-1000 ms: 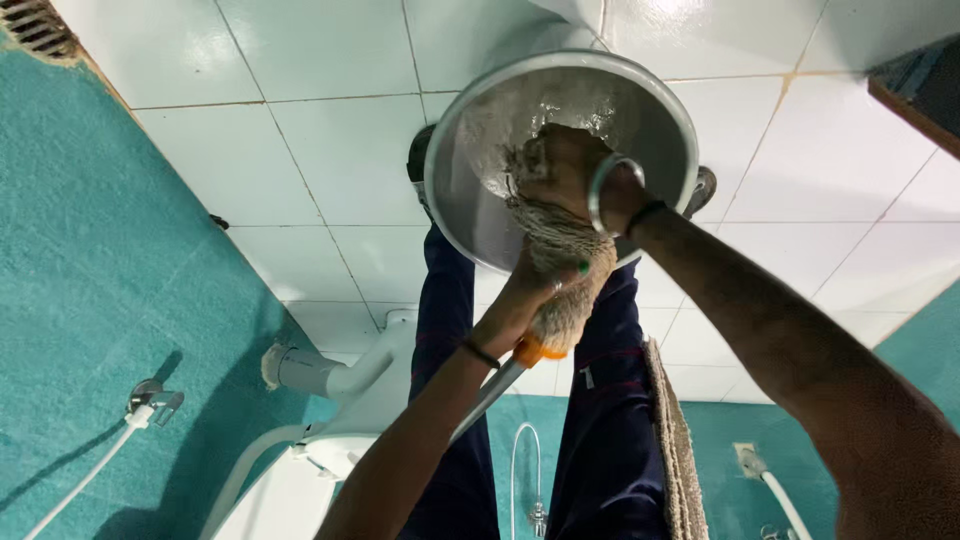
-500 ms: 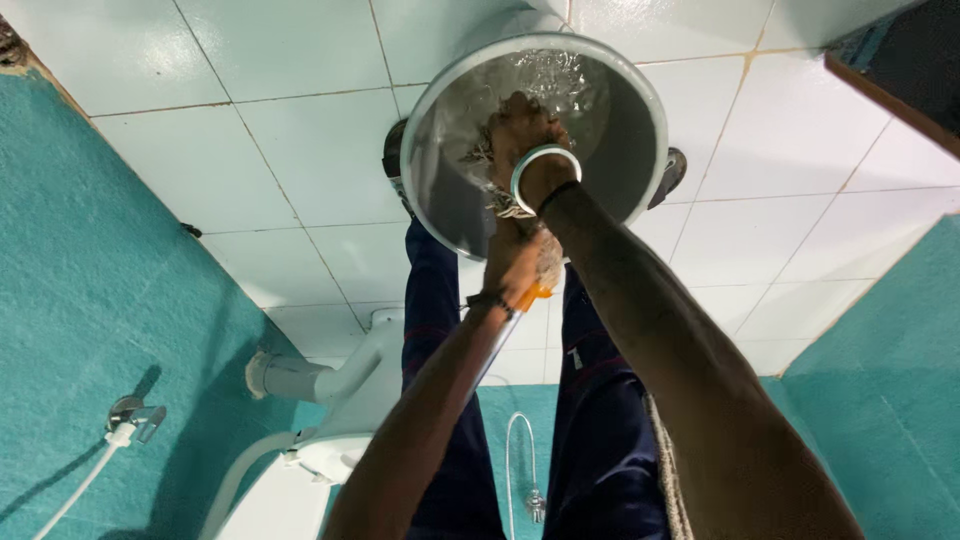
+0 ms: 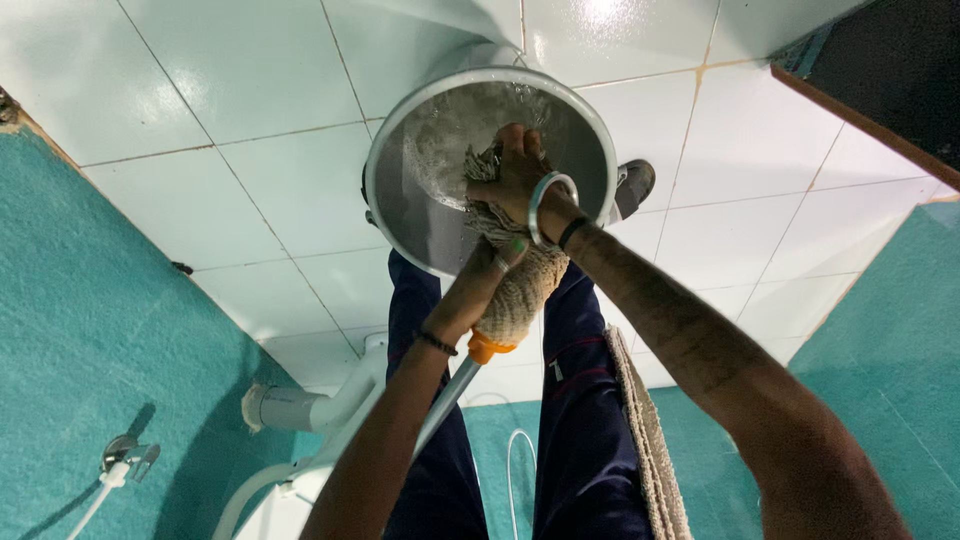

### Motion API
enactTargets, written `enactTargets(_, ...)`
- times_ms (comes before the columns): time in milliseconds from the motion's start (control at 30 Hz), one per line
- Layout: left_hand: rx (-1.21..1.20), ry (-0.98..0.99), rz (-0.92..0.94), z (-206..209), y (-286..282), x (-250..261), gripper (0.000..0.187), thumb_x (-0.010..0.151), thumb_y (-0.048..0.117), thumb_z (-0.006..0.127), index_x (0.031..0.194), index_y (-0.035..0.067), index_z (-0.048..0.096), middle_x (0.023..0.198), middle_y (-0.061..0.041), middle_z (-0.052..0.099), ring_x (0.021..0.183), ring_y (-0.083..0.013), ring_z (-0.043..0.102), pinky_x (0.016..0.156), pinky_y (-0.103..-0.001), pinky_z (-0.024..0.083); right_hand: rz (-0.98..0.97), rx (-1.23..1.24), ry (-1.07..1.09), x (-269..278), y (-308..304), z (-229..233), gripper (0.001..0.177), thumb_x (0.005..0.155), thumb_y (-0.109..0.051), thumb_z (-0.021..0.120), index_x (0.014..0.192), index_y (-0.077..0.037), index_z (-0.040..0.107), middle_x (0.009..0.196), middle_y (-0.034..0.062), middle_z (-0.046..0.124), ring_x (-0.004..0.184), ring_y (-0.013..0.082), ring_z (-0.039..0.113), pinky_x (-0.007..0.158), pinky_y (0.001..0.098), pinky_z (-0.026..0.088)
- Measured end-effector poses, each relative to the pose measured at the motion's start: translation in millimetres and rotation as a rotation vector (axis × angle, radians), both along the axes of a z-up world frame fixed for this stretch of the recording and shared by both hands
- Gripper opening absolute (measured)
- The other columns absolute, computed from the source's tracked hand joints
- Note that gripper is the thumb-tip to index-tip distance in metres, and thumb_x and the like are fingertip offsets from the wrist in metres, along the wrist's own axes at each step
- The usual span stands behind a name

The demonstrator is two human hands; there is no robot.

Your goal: The person cleans the bathroom floor by mopping it with a string mop, repeatedly dipping the mop into a bucket of water and wringing it out by hand.

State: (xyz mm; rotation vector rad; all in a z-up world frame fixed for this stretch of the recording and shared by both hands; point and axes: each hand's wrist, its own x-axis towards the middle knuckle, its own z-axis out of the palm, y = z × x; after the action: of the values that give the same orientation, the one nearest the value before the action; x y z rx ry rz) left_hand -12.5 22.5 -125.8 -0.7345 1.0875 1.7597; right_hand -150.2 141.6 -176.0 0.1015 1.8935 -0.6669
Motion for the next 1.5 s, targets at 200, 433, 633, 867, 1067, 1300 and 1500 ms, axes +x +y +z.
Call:
enactTargets(200,0.217,-0.472,0.190,-4,-4,-16,0.084,0.091,0.062,0.063,0.139,-0.006,0.050,0.119,-0.020,0.066,0.102,-0.0253,0.072,0.092,-0.037,0.060,-0.505,-0.309,-0.444,3,26,0,0.081,0.084,-0.061,0.056,0.144,-0.008,0.045,0.144,0.0237,0.043,0.131,0.0418,0.053,0.105,0.0516,0.051)
enactTargets(433,0.655,-0.659,0.443,44,-35,-31,0.073,0.108,0.056,0.051,0.145,-0.007,0.050,0.116,-0.026,0.069,0.093,-0.0328,0.074,0.080,-0.044,0.063,-0.903,-0.968,-0.533,28,78,30,0.095,0.088,-0.046,0.075,0.164,-0.010,0.033,0.167,0.0270,0.029,0.141,0.0455,0.045,0.103,0.0591,0.044)
enactTargets(633,1.054,-0.720,0.479,40,-17,-33,0.081,0.112,0.065,0.039,0.145,-0.008,0.049,0.116,-0.037,0.066,0.090,-0.0393,0.074,0.075,-0.047,0.064,-1.563,-1.571,-0.570,45,17,48,0.109,0.081,-0.068,0.073,0.160,-0.014,0.024,0.165,0.0178,0.033,0.145,0.0521,0.044,0.113,0.0711,0.045)
enactTargets(867,1.024,-0.759,0.559,55,-11,-17,0.069,0.101,0.053,0.050,0.140,-0.004,0.050,0.118,-0.030,0.067,0.093,-0.0402,0.075,0.075,-0.049,0.064,-1.178,-1.496,-0.692,42,65,46,0.082,0.094,-0.033,0.078,0.153,0.009,0.040,0.145,0.0309,0.059,0.122,0.0427,0.066,0.096,0.0535,0.059)
enactTargets(1067,0.555,-0.642,0.472,44,-49,57,0.052,0.099,0.012,0.069,0.139,-0.013,0.047,0.129,-0.024,0.066,0.113,-0.0306,0.068,0.102,-0.045,0.056,-0.938,-1.324,-0.790,54,124,26,0.041,0.099,-0.013,0.078,0.130,0.011,0.065,0.118,0.0211,0.071,0.102,0.0268,0.072,0.095,0.0431,0.060)
enactTargets(1300,0.518,-0.189,0.062,36,-35,24,0.076,0.087,0.021,0.080,0.146,0.000,0.038,0.138,-0.012,0.058,0.125,-0.0202,0.061,0.106,-0.036,0.054,0.206,-0.883,0.376,61,113,-21,0.032,0.090,-0.021,0.072,0.121,-0.011,0.073,0.123,0.0131,0.073,0.120,0.0321,0.069,0.106,0.0443,0.052)
enactTargets(1500,-0.006,-0.024,0.051,15,7,-31,0.094,0.083,0.034,0.080,0.150,0.000,0.023,0.134,-0.015,0.058,0.120,-0.0257,0.064,0.098,-0.036,0.060,0.443,-0.497,0.736,39,52,-50,0.031,0.088,-0.020,0.072,0.118,-0.025,0.078,0.130,0.0173,0.068,0.116,0.0387,0.066,0.099,0.0470,0.052)
